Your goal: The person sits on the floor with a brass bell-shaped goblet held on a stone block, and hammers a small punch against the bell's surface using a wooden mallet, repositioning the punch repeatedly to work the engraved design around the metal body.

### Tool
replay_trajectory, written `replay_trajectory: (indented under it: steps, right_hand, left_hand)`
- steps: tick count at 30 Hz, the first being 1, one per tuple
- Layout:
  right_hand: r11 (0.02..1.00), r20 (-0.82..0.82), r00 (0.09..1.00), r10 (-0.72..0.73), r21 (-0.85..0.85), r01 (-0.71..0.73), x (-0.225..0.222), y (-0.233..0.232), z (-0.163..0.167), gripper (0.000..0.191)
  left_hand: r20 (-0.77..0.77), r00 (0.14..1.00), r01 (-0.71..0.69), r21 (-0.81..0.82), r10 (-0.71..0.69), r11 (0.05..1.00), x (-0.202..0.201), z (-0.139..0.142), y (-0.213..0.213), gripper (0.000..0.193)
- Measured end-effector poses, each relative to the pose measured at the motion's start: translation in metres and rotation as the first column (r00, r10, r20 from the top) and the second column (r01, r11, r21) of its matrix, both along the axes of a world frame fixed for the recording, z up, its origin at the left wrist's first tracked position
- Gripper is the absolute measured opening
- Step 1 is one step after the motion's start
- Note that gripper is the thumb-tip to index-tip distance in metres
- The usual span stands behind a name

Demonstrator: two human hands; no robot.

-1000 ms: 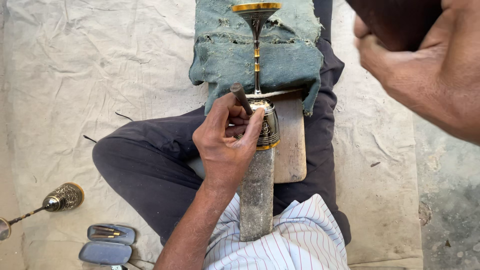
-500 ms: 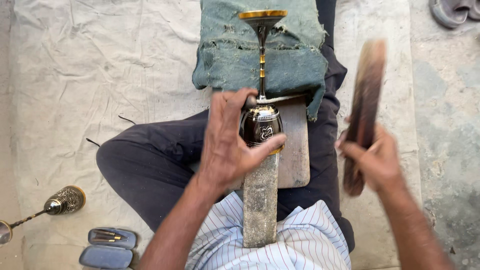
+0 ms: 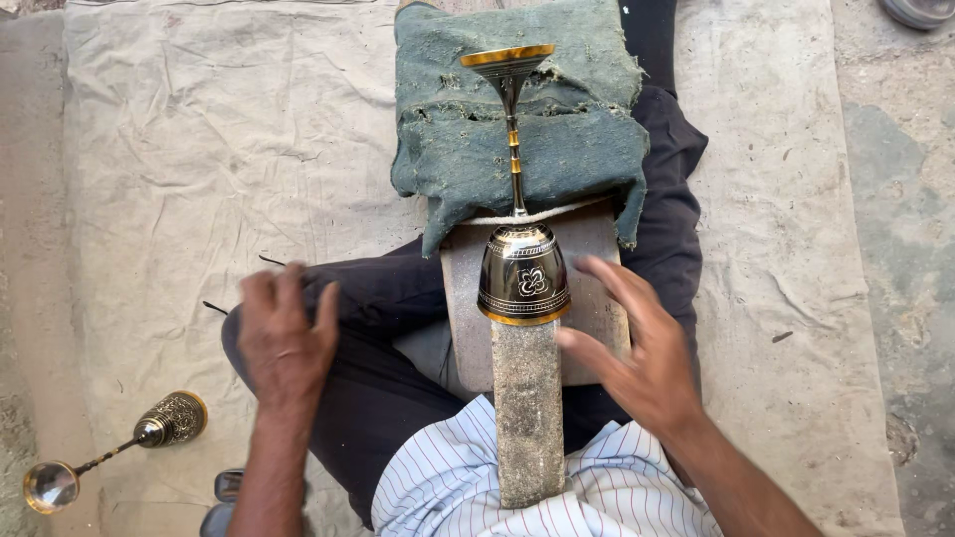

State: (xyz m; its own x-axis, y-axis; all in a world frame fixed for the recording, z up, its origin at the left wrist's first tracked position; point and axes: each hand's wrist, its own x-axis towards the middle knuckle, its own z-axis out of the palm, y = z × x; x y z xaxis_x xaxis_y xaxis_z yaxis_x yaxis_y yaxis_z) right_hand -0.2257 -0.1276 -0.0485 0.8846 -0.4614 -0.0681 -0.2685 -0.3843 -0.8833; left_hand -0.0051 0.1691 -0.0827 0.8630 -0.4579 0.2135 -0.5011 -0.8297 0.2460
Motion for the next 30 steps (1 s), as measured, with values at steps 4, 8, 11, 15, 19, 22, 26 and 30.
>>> replay_trajectory:
  steps: [4, 8, 11, 15, 19, 22, 26, 30]
  right_hand:
    - [0.936, -0.095, 0.995, 0.04, 0.352, -0.004, 0.07, 0.006, -0.009, 0.091]
    - [0.726, 0.013, 0.999, 0.051, 0.686, -0.046, 0.084, 0.001, -0.026, 0.078]
    - [0.598, 0.096, 0.994, -0.06, 0.801, -0.041, 0.07, -0.008, -0.04, 0.048]
    - [0.851, 0.225, 0.907, -0.355, 0.479, 0.214, 0.029, -0.028, -0.038, 0.027]
    - [0.975, -0.006, 0.983, -0.182, -0.131, 0.18, -0.038, -0.039, -0.013, 0.032]
    - [0.928, -0.44, 0.881, -0.174, -0.373, -0.003, -0.071, -0.028, -0.011, 0.072]
    - [0.977, -0.661, 0.725, -0.194, -0.196, 0.082, -0.095, -0.024, -0.034, 0.081]
    - [0.862, -0.56, 0.768, -0.31, 0.175, 0.476, -0.125, -0.043, -0.054, 0.081]
  left_hand:
    - [0.104, 0.982, -0.157, 0.01, 0.155, 0.988, -0.009, -0.025, 0.058, 0.045]
    - [0.177, 0.954, -0.229, -0.094, 0.243, 0.969, -0.008, -0.043, 0.058, 0.031]
    - [0.024, 0.974, -0.213, -0.239, 0.225, 0.947, 0.0, -0.019, 0.031, 0.03]
    - [-0.176, 0.983, -0.052, -0.508, -0.045, 0.86, -0.015, 0.043, -0.028, 0.025]
    - [-0.422, 0.778, -0.023, -0.76, -0.466, 0.649, -0.035, 0.106, -0.084, 0.024]
    - [-0.662, 0.493, -0.2, -0.718, -0.565, 0.667, -0.032, 0.125, -0.132, 0.029]
    - [-0.635, 0.409, 0.024, -0.71, -0.655, 0.703, -0.014, 0.127, -0.178, 0.031]
    - [-0.512, 0.459, 0.396, -0.613, -0.726, 0.683, -0.009, 0.125, -0.202, 0.038]
